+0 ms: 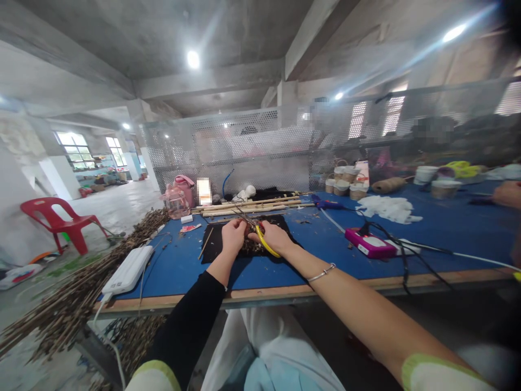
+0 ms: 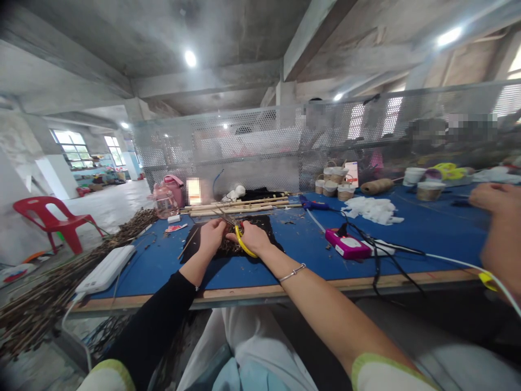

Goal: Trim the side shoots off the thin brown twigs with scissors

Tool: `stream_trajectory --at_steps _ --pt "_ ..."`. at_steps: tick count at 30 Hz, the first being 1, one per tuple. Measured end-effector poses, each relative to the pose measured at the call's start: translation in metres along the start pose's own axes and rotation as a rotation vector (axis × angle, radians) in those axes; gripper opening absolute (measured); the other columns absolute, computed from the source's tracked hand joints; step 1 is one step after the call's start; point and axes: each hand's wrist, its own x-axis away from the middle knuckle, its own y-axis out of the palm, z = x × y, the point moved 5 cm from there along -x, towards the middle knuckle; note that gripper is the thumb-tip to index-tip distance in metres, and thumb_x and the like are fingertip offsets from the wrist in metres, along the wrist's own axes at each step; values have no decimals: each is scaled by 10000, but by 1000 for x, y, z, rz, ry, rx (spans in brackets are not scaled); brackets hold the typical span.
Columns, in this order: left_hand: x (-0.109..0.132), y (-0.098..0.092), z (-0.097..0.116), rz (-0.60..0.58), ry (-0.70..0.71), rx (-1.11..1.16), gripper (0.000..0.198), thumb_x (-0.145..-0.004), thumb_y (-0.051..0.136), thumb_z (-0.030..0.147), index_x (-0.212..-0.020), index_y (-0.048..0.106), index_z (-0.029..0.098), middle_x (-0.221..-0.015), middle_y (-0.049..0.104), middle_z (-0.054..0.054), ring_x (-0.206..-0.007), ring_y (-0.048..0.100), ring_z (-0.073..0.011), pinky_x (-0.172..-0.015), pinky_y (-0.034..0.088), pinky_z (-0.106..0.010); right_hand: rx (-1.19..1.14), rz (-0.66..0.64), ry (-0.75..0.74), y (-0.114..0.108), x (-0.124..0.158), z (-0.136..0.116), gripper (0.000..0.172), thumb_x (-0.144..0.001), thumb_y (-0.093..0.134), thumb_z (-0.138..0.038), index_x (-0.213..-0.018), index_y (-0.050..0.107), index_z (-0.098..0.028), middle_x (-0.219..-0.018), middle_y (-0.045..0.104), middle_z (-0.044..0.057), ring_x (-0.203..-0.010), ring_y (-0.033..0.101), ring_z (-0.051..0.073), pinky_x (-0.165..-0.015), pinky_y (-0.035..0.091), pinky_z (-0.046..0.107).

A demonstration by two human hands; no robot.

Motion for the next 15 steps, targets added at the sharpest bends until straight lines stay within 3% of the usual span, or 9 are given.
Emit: stream_trajectory --at_steps 9,15 --pt "-6 1 -16 -14 -58 -44 242 -702 506 301 -742 662 122 -646 650 -40 -534 554 -110 -532 422 -207 32 -56 50 2 -2 3 612 -678 413 -723 -905 556 -174 -875 648 118 -843 612 253 -657 407 271" --pt "-8 -13 -9 81 45 -324 224 -681 564 346 -683 647 138 -664 650 -46 -624 566 -135 -625 409 -238 177 112 99 -12 -2 5 585 -711 427 -674 -980 523 -163 -877 638 116 -839 598 245 -688 398 285"
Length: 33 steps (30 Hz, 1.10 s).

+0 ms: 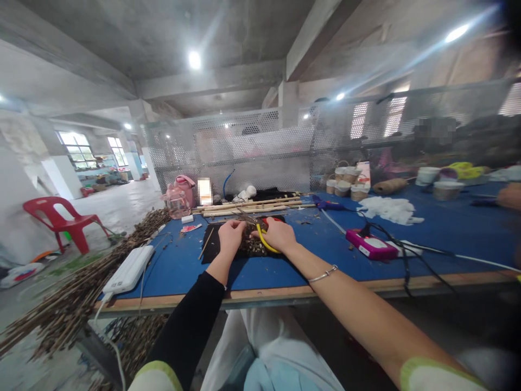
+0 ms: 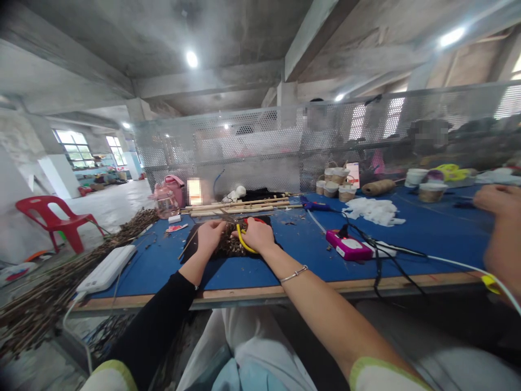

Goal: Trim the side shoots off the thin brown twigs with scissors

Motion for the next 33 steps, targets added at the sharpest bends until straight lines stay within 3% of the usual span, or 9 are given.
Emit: stream_trajectory --at_steps 4,8,11,17,21,24,26,29,33 --pt "-1 -7 2 99 35 -20 213 -721 533 334 -752 608 137 -694 630 -44 -656 557 -135 -652 408 -243 113 168 -45 -19 -9 2 429 -784 455 -501 -1008 513 -139 -939 607 125 -858 559 225 -714 364 279" --pt "-4 -5 -3 95 15 -23 188 -746 510 303 -789 590 139 -708 621 -50 -668 555 -142 -670 411 -258 256 361 -264 -36 -22 -4 227 -831 421 -271 -943 544 -116 -939 578 137 -880 491 231 -758 304 316" --pt "-6 -5 -6 107 22 -17 173 -752 507 288 -803 582 140 -736 624 -59 -698 563 -150 -692 414 -264 354 441 -405 -39 -28 -9 249 -863 314 -155 -915 555 -114 -901 566 136 -847 451 227 -736 271 338" --pt "-4 -10 1 154 65 11 215 -802 428 316 -821 564 150 -765 624 -68 -730 566 -162 -712 414 -271 417 462 -571 -41 -33 -18 266 -856 298 -124 -934 551 -111 -970 550 145 -901 415 242 -736 255 353" --pt "-7 -20 0 219 47 -3 273 -840 340 329 -836 555 161 -725 616 -57 -694 556 -162 -697 409 -276 284 405 -352 -40 -45 1 219 -807 400 -181 -967 530 -108 -955 562 136 -880 473 233 -739 292 326" --pt "-14 -30 -8 284 40 -40 283 -845 316 310 -871 553 158 -767 623 -69 -734 562 -170 -721 412 -283 154 300 -74 -25 -49 32 263 -765 471 -267 -974 512 -113 -918 587 121 -853 530 221 -701 339 281" --pt "-20 -33 -12 281 90 -135 265 -831 337 273 -876 568 152 -837 625 -91 -811 561 -187 -759 408 -295 103 244 30 -13 -47 51 275 -776 458 -299 -988 502 -130 -938 598 115 -855 555 214 -686 359 264" --pt "-25 -23 -17 128 172 -304 287 -821 358 282 -874 600 138 -908 626 -125 -917 545 -220 -841 383 -330 91 155 67 0 -42 72 248 -748 495 -281 -958 511 -151 -958 612 102 -863 579 221 -683 380 264" --pt "-21 2 -27 -153 141 -412 399 -828 352 380 -1007 582 106 -1119 570 -171 -1108 464 -249 -959 301 -368 16 151 225 4 -32 92 292 -778 472 -383 -969 509 -165 -971 621 107 -858 594 231 -688 403 285"
